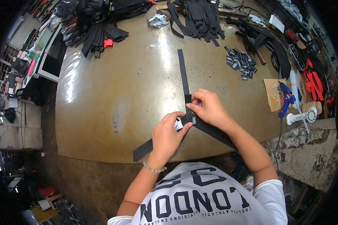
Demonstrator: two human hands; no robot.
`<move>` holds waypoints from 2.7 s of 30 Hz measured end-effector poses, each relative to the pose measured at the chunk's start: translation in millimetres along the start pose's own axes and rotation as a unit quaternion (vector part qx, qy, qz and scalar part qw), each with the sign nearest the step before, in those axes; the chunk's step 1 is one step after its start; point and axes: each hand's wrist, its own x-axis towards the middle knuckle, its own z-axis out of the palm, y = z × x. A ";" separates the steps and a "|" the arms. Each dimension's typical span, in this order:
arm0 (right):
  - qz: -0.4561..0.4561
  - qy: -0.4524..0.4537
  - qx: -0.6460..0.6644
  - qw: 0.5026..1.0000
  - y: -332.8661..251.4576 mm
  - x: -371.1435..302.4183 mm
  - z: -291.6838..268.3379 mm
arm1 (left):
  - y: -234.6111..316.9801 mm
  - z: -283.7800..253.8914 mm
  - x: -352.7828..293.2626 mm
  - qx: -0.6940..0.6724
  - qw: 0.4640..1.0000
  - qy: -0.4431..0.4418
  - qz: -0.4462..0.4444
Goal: The person cuts black fabric straps with shears, then uses a hot glue gun and a hammer to attach small metal buckles to the strap ends. They repeatedly apply glue, position buckles, and tap them into place, stacking finished pieces on the table.
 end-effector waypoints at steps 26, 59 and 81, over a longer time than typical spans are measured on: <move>-0.357 0.049 -0.290 0.887 38.5 -84.8 4.0 | 3.5 3.1 -4.1 0.103 0.991 0.003 0.085; 0.000 0.118 0.421 0.900 -8.7 -51.6 -103.7 | -15.7 -11.2 -29.8 0.045 0.989 0.103 0.101; -0.038 -0.023 -0.135 0.990 -29.8 -119.6 -4.3 | -28.3 -8.5 -29.1 0.086 0.986 0.051 0.132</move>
